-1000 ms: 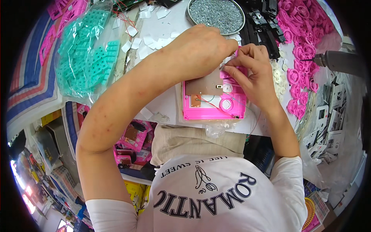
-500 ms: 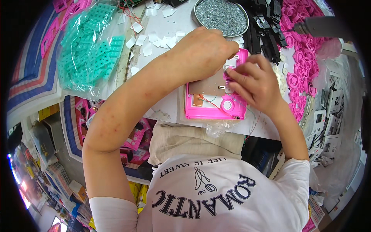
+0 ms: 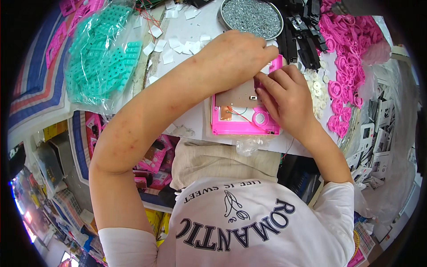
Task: Assembling electronic components into pink toy calculators and packaging them.
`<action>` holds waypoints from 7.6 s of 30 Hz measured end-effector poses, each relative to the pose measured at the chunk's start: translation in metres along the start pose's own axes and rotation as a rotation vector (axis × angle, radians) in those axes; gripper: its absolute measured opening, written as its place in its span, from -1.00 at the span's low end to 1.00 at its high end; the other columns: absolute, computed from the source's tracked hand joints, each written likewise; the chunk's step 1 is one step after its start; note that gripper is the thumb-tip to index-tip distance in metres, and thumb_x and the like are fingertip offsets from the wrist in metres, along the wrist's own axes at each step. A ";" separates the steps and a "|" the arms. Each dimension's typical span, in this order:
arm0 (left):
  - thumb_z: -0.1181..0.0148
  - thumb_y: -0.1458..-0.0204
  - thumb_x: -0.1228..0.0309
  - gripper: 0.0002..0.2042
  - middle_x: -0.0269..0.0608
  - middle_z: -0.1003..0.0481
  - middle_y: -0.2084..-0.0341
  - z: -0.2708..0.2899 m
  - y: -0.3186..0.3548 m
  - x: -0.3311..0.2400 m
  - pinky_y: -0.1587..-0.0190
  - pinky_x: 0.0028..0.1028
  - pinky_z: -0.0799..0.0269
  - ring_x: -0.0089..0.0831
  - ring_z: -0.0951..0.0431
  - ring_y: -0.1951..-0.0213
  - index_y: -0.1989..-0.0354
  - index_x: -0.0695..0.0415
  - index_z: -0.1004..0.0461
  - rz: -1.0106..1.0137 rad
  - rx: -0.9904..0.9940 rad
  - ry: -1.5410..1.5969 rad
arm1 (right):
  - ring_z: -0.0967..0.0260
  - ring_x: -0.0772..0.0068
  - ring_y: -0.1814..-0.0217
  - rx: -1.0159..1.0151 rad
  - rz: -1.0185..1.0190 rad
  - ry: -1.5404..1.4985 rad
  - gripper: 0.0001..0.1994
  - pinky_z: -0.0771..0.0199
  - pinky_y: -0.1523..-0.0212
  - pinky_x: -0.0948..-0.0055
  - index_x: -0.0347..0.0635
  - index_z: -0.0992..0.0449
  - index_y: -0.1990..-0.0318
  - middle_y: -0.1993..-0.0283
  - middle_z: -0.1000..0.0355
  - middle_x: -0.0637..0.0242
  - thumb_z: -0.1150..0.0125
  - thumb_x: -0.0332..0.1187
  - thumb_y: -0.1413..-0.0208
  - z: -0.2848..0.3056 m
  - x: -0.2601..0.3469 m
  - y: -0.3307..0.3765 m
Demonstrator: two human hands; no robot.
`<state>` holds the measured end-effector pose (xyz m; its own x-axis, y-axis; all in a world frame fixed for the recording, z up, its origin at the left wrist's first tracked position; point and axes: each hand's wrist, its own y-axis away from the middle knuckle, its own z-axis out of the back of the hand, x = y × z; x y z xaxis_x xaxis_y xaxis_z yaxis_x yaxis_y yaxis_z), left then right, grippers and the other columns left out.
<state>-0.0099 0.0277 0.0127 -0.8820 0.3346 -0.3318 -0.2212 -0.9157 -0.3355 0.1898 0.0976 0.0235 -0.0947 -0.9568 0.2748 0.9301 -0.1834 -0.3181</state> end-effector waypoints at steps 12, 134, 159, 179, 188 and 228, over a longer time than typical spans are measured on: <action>-0.29 -0.04 0.48 -0.81 -0.09 -0.57 0.27 0.005 0.019 0.007 0.15 -0.27 -0.49 -0.12 -0.58 0.25 0.17 0.21 -0.56 0.158 -0.351 0.211 | -0.37 0.12 0.08 0.157 -0.033 0.055 -0.73 -0.40 0.05 0.17 -0.23 -0.62 0.06 0.23 -0.45 0.25 -0.32 -0.38 -0.08 0.010 0.010 -0.005; -0.31 0.01 0.48 -0.88 -0.19 -0.55 0.38 0.050 0.028 0.006 0.16 -0.20 -0.44 -0.11 -0.55 0.26 0.29 0.16 -0.58 0.022 0.160 0.224 | -0.41 0.03 0.00 -0.018 -0.033 -0.189 -0.42 -0.49 0.03 0.15 -0.17 -0.56 -0.02 0.01 -0.50 0.21 -0.49 -0.49 0.34 0.021 -0.003 -0.003; -0.28 0.03 0.48 -0.91 -0.20 -0.48 0.44 0.053 0.025 0.004 0.19 -0.21 -0.46 -0.12 -0.53 0.30 0.40 0.16 -0.48 -0.029 0.105 0.074 | -0.39 0.02 0.02 0.021 0.002 -0.147 -0.42 -0.44 0.02 0.14 -0.20 -0.55 0.00 0.04 -0.50 0.20 -0.51 -0.44 0.34 0.023 -0.005 -0.008; -0.27 0.06 0.51 -0.91 -0.18 -0.44 0.49 0.051 0.023 0.006 0.25 -0.20 -0.45 -0.12 -0.51 0.32 0.43 0.18 -0.46 -0.156 0.059 0.204 | -0.34 0.05 0.03 0.107 0.021 -0.202 -0.41 -0.45 0.00 0.17 -0.17 -0.55 -0.03 0.10 -0.45 0.21 -0.50 -0.47 0.33 0.027 0.000 -0.021; -0.35 0.06 0.50 -0.88 -0.19 -0.50 0.44 0.049 0.033 0.004 0.27 -0.21 -0.49 -0.12 -0.55 0.33 0.33 0.16 -0.55 -0.083 0.085 0.202 | -0.30 0.06 -0.02 0.209 0.054 -0.283 -0.43 -0.47 -0.02 0.19 -0.11 -0.51 -0.01 0.07 -0.40 0.22 -0.45 -0.53 0.32 0.026 -0.010 -0.029; -0.33 -0.03 0.45 -0.82 -0.08 -0.59 0.54 0.039 0.026 -0.016 0.39 -0.44 -0.49 -0.44 -0.58 0.49 0.33 0.35 -0.60 0.528 0.114 0.583 | -0.44 0.16 0.03 0.222 0.053 0.125 -0.51 -0.56 0.14 0.31 -0.25 -0.57 0.00 0.05 -0.51 0.25 -0.43 -0.48 0.22 0.041 0.028 -0.023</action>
<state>-0.0181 -0.0103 0.0432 -0.5294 -0.1165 -0.8403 0.0968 -0.9924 0.0765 0.1803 0.0844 0.0753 -0.0738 -0.9867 0.1446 0.9887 -0.0914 -0.1185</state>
